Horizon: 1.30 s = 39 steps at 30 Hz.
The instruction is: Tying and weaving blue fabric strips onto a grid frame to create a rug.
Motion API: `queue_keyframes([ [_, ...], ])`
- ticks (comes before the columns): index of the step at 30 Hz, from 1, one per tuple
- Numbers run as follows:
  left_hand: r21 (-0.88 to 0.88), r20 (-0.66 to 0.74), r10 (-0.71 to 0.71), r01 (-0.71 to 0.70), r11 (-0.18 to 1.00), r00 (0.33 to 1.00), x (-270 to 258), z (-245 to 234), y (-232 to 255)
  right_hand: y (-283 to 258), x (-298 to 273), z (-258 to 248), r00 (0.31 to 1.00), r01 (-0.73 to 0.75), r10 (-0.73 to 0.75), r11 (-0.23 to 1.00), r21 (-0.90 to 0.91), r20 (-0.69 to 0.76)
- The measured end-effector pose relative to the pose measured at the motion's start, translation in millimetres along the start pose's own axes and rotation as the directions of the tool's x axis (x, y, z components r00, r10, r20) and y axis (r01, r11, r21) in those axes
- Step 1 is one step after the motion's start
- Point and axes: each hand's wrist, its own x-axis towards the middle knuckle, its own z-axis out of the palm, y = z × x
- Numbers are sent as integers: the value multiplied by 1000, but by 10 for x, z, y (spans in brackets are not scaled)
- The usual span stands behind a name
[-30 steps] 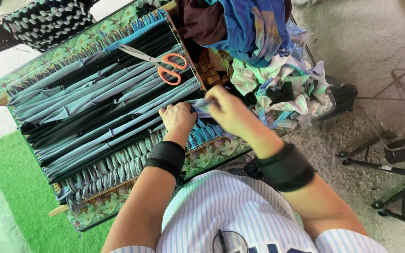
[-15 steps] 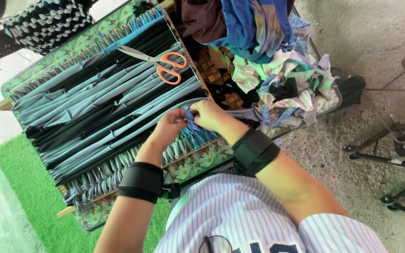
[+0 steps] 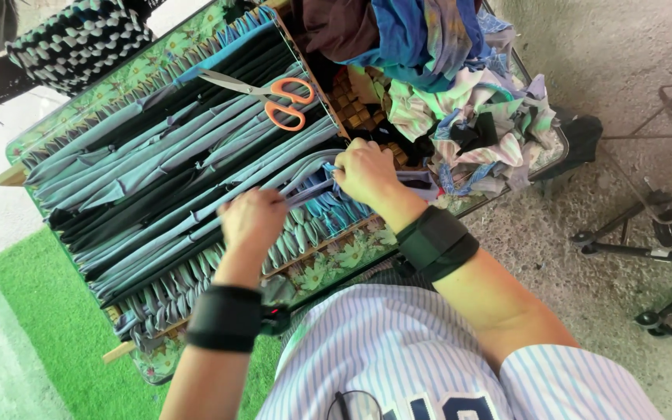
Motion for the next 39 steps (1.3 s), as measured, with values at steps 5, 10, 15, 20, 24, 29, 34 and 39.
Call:
queue_keyframes([
  [5,-21,20,-517,518,855,855,-579,-341,-1784,117,74,33,997,4,1,998,-64,80],
  [10,-246,-49,-758,727,640,651,-1630,-501,-3666,230,168,155,994,59,-54,997,-54,96],
  [15,-312,-172,-661,595,740,731,-2064,-82,-5037,122,179,184,997,31,-31,1000,-4,69],
  [20,-492,0,-702,611,620,712,-2109,127,-5233,-281,-79,182,998,-8,-4,983,-181,-63],
  [24,-256,-159,-734,690,677,661,-2040,-83,-4810,-479,-288,171,997,-65,75,894,-444,5],
  [29,-799,-94,-457,206,565,885,-1915,-185,-4866,-615,-338,10,923,-25,-46,983,-181,-381],
  [34,-336,-583,158,-413,847,797,-1663,-1688,-2313,-1901,-557,-609,743,631,-568,772,85,-354],
  [39,-92,-732,477,-764,638,486,-1356,-2013,-711,-2382,-879,-964,643,681,-765,545,490,-43],
])
